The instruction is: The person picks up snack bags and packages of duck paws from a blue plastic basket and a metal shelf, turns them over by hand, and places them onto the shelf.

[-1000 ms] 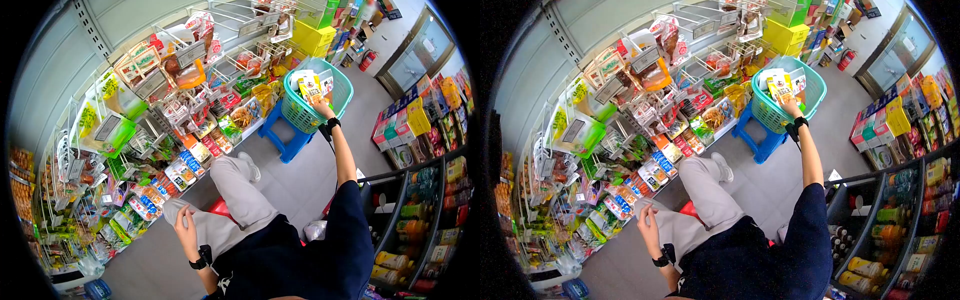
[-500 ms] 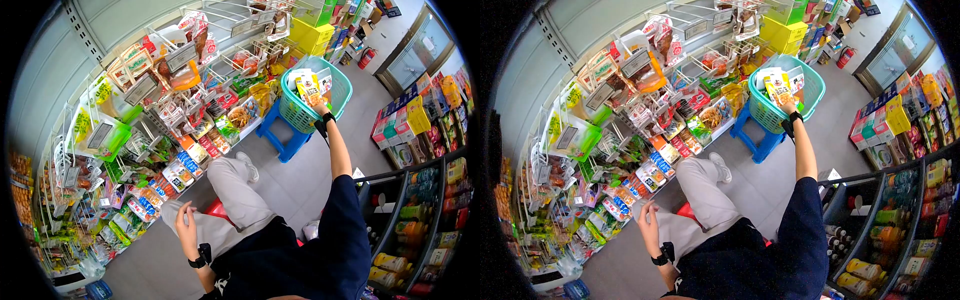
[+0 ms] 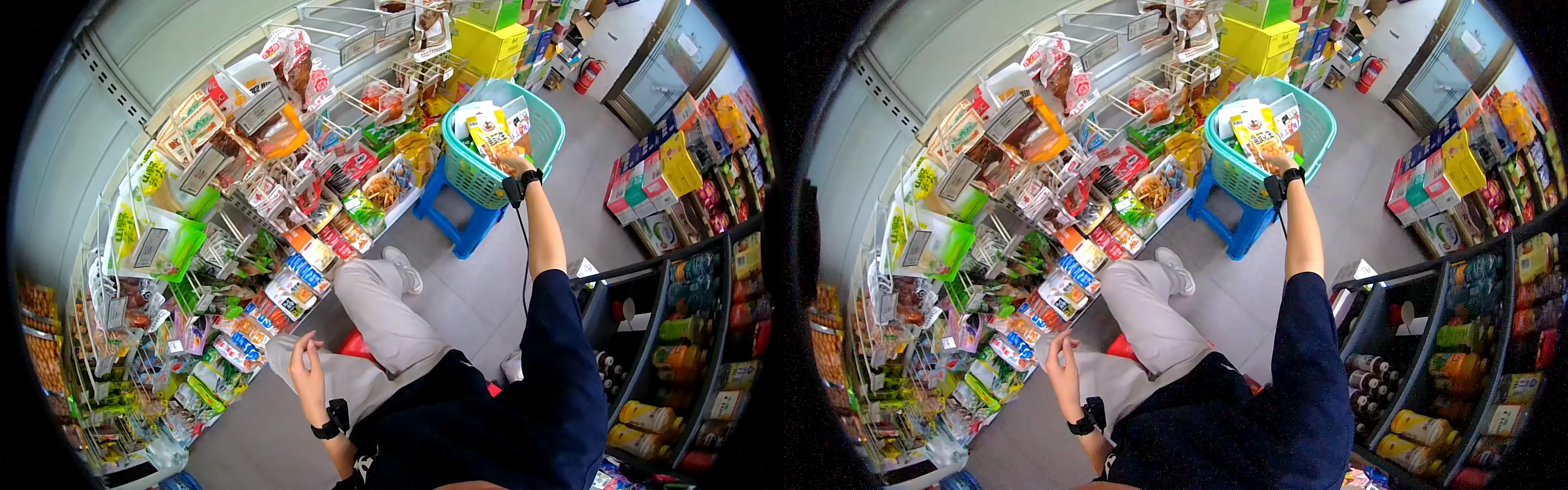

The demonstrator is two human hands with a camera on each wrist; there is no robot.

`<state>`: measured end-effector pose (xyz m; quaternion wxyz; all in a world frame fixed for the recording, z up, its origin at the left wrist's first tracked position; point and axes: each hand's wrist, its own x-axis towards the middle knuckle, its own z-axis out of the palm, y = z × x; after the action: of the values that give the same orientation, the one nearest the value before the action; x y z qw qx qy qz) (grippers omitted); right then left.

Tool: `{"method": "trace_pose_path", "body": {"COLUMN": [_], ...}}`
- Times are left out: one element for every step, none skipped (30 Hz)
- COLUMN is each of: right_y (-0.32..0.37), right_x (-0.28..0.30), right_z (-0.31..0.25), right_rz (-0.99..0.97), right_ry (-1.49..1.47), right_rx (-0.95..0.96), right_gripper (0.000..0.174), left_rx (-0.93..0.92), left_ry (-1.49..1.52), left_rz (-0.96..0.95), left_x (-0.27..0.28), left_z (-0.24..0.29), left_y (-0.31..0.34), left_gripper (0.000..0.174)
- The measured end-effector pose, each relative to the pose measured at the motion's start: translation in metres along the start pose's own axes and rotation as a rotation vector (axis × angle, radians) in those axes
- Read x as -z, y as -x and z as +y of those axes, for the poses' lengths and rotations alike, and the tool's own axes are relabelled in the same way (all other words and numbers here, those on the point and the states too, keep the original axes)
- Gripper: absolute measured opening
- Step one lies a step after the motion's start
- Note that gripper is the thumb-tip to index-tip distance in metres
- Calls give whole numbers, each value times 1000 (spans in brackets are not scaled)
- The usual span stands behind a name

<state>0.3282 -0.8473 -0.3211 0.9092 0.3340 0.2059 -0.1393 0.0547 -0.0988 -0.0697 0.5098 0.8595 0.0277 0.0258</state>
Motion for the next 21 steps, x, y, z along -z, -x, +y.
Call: {"method": "trace_pose_path", "body": {"right_y": [32, 55, 104, 54, 47, 28, 16, 58, 102, 156, 160, 165, 170, 173, 175, 177, 180, 184, 189, 196, 203], "right_x": [-4, -8, -13, -13, -14, -16, -15, -20, -26, -32, -25, -21, -18, -15, -15, -15, -15, -15, -16, -15, -16], "right_z": [31, 48, 99, 26, 8, -19, -37, 5, 50, 107, 107, 107, 108, 107, 107, 107, 111, 114, 116, 120, 123], "right_rz": [-19, -40, -65, -2, 158, 133, 104, 43, 46, 106, 108, 142, 178, 216, 259, 304, 357, 382, 390, 383, 381], "right_ry": [-54, -109, -165, -203, -445, -701, -955, -1427, -2124, -2593, -2595, -2711, -2824, -2933, -3035, -3132, -3224, -3276, -3313, -3339, -3363], "right_rx": [53, 106, 157, 75, 144, 78, 9, -69, -189, -341, -340, -434, -534, -639, -750, -867, -989, -1056, -1087, -1086, -1087], "right_gripper": [60, 62, 64, 62, 62, 56, 50, 50, 51, 52, 52, 48, 45, 42, 39, 37, 35, 36, 36, 37, 38], "left_rx": [0, 0, -2, 6, 15, 12, -2, -17, -19, -33, -44, -45, -68, -91, -92, -99, -106, -106, -97, -87, -87], "left_ry": [-1, -2, -5, 19, 42, 39, 29, 20, 18, 8, -2, -1, -13, -24, -21, -12, -2, 0, 0, -2, -2], "left_rz": [-5, -9, -12, -16, -23, -28, -40, -48, -48, -60, -71, -71, -78, -85, -83, -93, -101, -96, -97, -100, -99], "left_x": [-2, -3, -4, -7, -8, -9, -10, -11, -13, -14, -14, -15, -16, -17, -18, -19, -19, -19, -19, -18, -18], "left_z": [-1, 0, 2, 5, 7, 8, 9, 10, 12, 14, 15, 14, 13, 11, 10, 9, 8, 9, 11, 12, 12], "left_y": [-1, -2, -2, -3, -3, -4, -4, -5, -5, -6, -5, -5, -5, -5, -4, -3, -3, -2, -1, 0, 1], "left_gripper": [19, 19, 19, 19, 19, 19, 18, 18, 18, 18, 17, 17, 17, 17, 17, 17, 17, 17, 17, 17, 17]}}
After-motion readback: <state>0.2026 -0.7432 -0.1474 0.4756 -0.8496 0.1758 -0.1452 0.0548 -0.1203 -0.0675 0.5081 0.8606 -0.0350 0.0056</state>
